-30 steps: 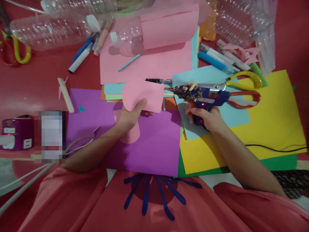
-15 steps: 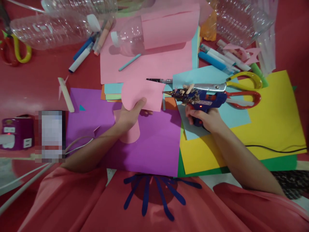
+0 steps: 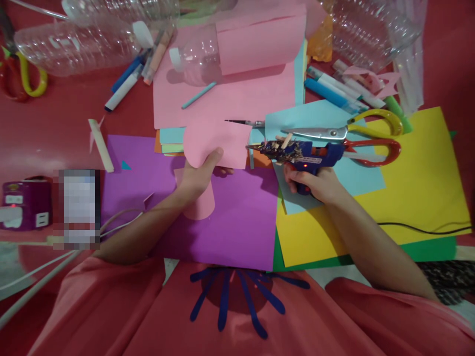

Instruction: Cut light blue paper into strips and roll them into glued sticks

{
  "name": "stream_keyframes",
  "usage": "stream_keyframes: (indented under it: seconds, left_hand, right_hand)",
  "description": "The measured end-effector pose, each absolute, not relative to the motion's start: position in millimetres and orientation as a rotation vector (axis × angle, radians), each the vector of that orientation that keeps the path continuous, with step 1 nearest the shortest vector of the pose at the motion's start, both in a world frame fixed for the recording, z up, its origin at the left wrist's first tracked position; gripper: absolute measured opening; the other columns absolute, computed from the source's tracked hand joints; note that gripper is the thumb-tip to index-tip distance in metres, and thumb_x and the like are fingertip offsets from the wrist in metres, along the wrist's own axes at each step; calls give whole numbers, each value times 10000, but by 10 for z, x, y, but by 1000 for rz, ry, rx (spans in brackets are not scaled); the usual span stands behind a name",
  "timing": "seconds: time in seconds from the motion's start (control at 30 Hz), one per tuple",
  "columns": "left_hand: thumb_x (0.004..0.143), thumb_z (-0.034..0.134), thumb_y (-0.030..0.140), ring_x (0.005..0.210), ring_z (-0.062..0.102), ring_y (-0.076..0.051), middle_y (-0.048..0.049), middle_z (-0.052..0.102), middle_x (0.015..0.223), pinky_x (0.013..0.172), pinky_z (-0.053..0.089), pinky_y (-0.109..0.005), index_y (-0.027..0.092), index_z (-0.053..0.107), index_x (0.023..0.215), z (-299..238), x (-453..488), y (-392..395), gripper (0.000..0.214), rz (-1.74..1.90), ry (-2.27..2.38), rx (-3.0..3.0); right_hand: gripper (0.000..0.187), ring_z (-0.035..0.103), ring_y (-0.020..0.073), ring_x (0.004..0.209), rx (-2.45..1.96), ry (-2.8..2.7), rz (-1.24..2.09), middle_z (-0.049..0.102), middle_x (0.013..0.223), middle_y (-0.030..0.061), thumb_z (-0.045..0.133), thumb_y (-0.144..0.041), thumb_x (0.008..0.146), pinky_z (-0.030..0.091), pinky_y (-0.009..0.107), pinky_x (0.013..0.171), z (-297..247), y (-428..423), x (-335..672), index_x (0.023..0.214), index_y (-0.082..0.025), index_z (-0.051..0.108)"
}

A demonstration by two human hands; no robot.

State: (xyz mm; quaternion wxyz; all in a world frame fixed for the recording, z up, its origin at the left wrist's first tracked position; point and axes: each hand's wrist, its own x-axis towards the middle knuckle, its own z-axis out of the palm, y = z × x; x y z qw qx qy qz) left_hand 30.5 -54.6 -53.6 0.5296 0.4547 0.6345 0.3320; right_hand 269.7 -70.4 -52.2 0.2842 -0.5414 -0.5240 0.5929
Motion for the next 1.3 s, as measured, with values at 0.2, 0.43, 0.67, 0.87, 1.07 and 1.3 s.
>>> stream_keyframes:
  seconds: [0.2,0.43,0.67,0.87,1.07,1.3]
  left_hand:
    - [898,504,479,808,725,-239,-71,701,652,749,617,-383,171,658,755,-502,304,-540,372,754,1557,1094]
    - [878,514,482,832,721,-262,-86,700,652,724,608,-379,167,639,721,-520,293,-533,373,795,1519,1068]
    - [851,557,507,821,714,-260,-66,687,614,715,599,-364,189,633,707,-529,288,-523,357,815,1518,1020]
    - [833,587,544,769,709,-246,-59,685,606,697,601,-356,200,627,685,-513,284,-525,377,843,1516,1017]
    - [851,571,536,743,712,-239,-50,671,588,703,600,-362,184,643,728,-530,288,-514,380,856,1557,1029]
    - [840,574,553,761,716,-254,-40,671,594,723,601,-384,190,659,796,-555,280,-509,376,861,1552,1013]
  right_hand:
    - [202,483,114,414,-1455,-1427,1593,514,473,-26,622,-359,687,384,277,456,-512,-695,2694,591,-220,512]
    - [187,482,122,424,-1465,-1422,1618,522,468,-25,620,-346,667,380,283,464,-532,-700,2713,589,-224,501]
    - [225,471,128,434,-1478,-1460,1630,533,440,-19,637,-380,686,371,283,460,-519,-703,2724,582,-225,512]
    - [201,442,114,426,-1454,-1496,1631,526,447,-18,612,-345,699,345,275,449,-533,-712,2738,583,-220,505]
    - [196,444,101,426,-1483,-1499,1639,509,462,-26,617,-342,687,341,265,446,-552,-717,2750,599,-214,498]
    - [180,453,112,417,-1486,-1488,1652,514,460,-21,608,-335,657,326,266,433,-549,-715,2753,582,-217,494]
